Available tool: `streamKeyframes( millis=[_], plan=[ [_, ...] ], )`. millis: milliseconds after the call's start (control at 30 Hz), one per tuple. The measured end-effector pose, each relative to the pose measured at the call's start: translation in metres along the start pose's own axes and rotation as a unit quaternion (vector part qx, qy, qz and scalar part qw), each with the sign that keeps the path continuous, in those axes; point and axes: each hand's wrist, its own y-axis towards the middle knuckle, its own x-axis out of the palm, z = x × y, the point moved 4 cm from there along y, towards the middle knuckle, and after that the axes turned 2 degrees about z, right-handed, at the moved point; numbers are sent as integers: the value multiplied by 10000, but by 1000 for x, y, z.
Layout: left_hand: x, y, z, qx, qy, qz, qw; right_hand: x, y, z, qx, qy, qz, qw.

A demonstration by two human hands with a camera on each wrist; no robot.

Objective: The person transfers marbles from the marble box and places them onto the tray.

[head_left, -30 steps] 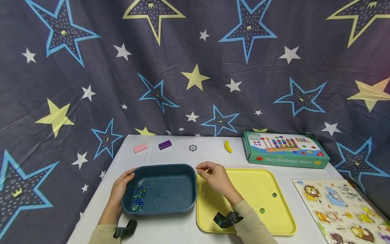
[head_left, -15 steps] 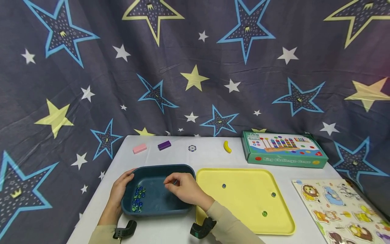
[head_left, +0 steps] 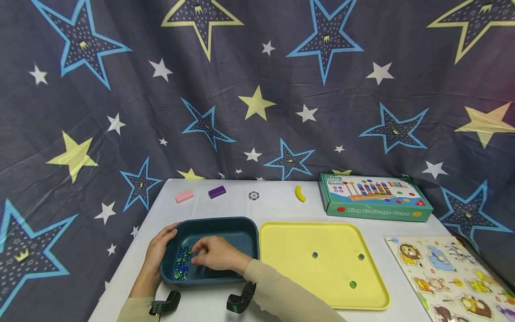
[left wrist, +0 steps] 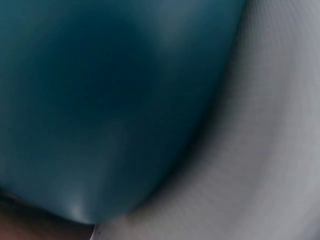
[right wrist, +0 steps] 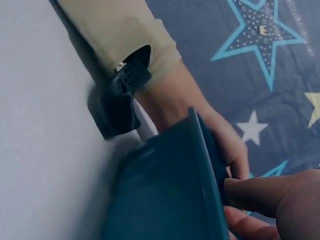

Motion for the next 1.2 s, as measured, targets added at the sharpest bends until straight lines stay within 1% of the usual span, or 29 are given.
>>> streamKeyframes(
  millis=[200, 267, 367, 500, 567, 900, 1067, 1200],
  plan=[
    [0, 0, 0, -21, 66, -32, 10000, 11, 8, 4, 308, -63, -74, 9995],
    [0, 1, 0, -36, 52, -38, 10000, 14, 10, 6, 395, -166, -49, 9991],
    [0, 1, 0, -24, 48, -36, 10000, 18, 11, 8, 458, -568, -30, 9973],
    [0, 0, 0, -45, 86, 3, 10000, 23, 12, 10, 464, -1181, -39, 9919],
    [0, 0, 0, -69, 128, 26, 9999, 25, 13, 10, 432, -1346, -51, 9900],
    [-1, 0, 1, -82, 80, 30, 9999, 29, 14, 11, 203, -1391, -200, 9899],
    [-1, 0, 1, -40, 39, 60, 10000, 32, 13, 10, 53, -1418, -320, 9894],
    [-1, -1, 1, 24, 95, 104, 9999, 33, 13, 9, -74, -1448, -390, 9887]
  ],
)
